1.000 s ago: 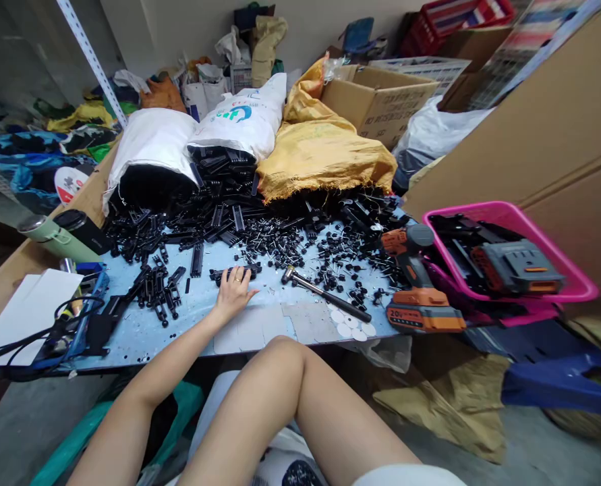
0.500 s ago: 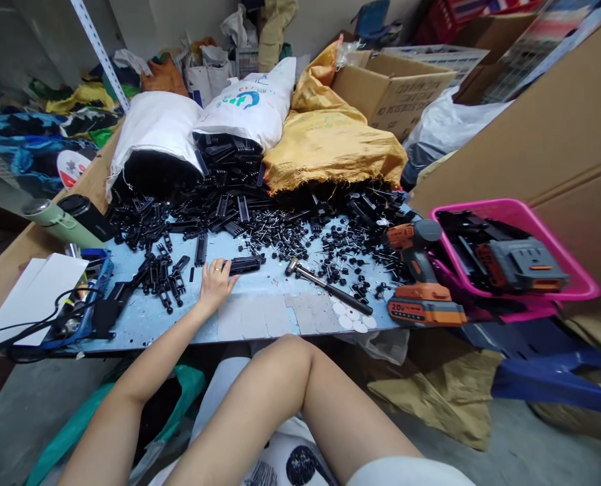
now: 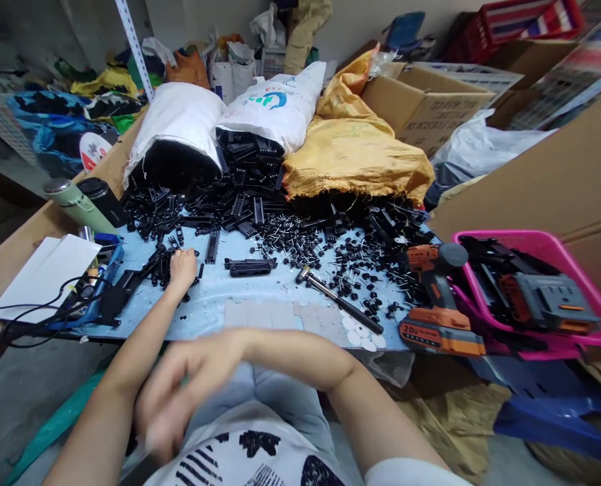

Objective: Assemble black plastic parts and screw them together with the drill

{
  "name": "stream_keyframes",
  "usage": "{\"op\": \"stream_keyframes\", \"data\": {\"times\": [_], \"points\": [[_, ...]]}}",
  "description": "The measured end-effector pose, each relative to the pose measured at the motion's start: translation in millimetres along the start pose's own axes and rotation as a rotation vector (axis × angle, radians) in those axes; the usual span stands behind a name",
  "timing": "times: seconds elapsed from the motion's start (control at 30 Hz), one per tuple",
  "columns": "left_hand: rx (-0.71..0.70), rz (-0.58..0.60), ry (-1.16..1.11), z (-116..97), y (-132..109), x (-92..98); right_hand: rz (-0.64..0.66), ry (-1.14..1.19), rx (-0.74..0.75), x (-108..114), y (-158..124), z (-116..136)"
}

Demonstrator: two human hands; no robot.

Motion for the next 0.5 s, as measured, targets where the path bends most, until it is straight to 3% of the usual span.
{"op": "stream_keyframes", "data": {"times": [0.03, 0.1, 0.17, 0.2, 0.27, 0.33, 0.4, 0.5], "points": [[-0.034, -0.016, -0.026, -8, -14, 1.1, -0.076, -0.052, -0.055, 27, 6, -19], [-0.122, -0.024, -0.077, -34, -47, -1.6, -0.374, -0.216, -0.285, 97, 9, -69], [-0.223, 0.006, -0.109, -68, -83, -11.7, -0.76, -0.432, -0.701, 167, -8, -124], [-0.321, 0.007, -0.138, -90, -99, -16.8, -0.82, -0.462, -0.782, 185, -8, -143], [-0.433, 0.004, -0.165, -125, -126, -28.2, -0.872, -0.493, -0.941, 203, -7, -177], [-0.456, -0.004, -0.17, -145, -139, -38.2, -0.85, -0.491, -1.036, 204, 0, -200], [-0.43, -0.025, -0.179, -152, -143, -42.4, -0.861, -0.477, -1.078, 200, 4, -211], [-0.369, -0.091, -0.291, -144, -145, -35.6, -0.953, -0.178, -0.947, 192, -5, -216]]}}
Point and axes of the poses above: each hand's wrist, its own y-axis towards the middle knuckle, its own x-axis out of the back of the hand, z = x × y, the point moved 8 cm from there along y, towards the middle knuckle, and after that the axes turned 5 degrees about -x, right-handed, at the moved point
